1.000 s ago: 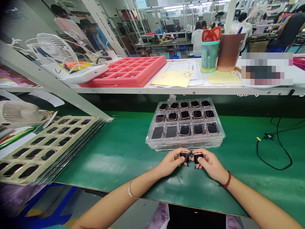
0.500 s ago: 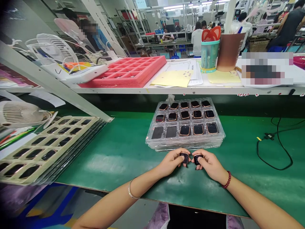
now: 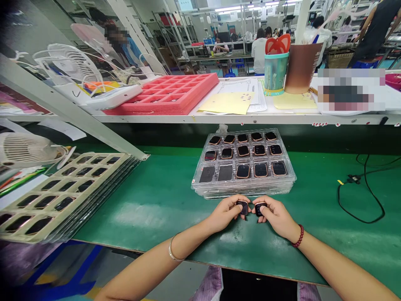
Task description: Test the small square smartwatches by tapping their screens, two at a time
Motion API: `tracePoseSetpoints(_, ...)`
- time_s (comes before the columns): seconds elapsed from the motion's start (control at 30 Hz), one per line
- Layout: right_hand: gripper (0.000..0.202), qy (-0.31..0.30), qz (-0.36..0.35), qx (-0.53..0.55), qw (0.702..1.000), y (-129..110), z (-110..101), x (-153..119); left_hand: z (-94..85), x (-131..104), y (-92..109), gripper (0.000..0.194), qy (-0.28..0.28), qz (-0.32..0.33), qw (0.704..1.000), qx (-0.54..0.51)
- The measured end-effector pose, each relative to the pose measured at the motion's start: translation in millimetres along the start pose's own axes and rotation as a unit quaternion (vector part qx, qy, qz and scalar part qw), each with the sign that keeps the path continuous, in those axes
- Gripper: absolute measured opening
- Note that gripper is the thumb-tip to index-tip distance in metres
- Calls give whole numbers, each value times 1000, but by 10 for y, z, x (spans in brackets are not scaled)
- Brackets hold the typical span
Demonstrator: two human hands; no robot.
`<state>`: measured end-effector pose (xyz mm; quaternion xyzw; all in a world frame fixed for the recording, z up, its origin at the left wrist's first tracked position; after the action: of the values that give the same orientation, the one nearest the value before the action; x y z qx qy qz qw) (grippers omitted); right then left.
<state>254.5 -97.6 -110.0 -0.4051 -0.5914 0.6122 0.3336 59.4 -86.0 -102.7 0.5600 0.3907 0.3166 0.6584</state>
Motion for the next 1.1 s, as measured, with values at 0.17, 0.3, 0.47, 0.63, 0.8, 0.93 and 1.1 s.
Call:
tracePoseSetpoints(0.17, 27, 2, -1, -5, 1000, -17, 6, -3, 3, -1, -1, 21, 0, 0, 1000, -5)
tracePoseSetpoints(0.3, 26, 8, -8, 1, 1000, -10, 3, -4, -1, 3, -39, 24, 17, 14, 1000, -15)
tracePoseSetpoints(0.47, 33, 12, -25, 1, 1000, 33, -1, -9, -13, 12, -78, 28, 45, 28, 999, -13)
tracePoseSetpoints(0.63, 36, 1, -33, -5, 999, 66, -1, -15, -27, 6, -83, 27, 59, 37, 997, 13)
tracePoseSetpoints(0.8, 35, -1, -34, 0, 999, 59, -12, -7, -34, -2, -100, 28, 54, 41, 997, 20)
tracePoseSetpoints(0.93, 34, 1, -29, 2, 1000, 49, -13, -8, -31, -12, -98, 31, 56, 39, 997, 26)
tracePoseSetpoints(1.1, 34, 10, -21, 0, 1000, 42, -12, -8, -23, -8, -98, 37, 55, 37, 998, 23)
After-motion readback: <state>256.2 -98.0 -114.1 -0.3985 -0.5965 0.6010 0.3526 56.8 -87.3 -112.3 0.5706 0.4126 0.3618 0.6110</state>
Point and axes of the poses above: each hand's wrist, its own x-axis towards the middle knuckle, its own z-axis out of the palm, y = z × x, the point moved 1 cm from there along x, towards the middle knuckle, and after that the axes turned 1 degree about -x, right-handed, at the moved point
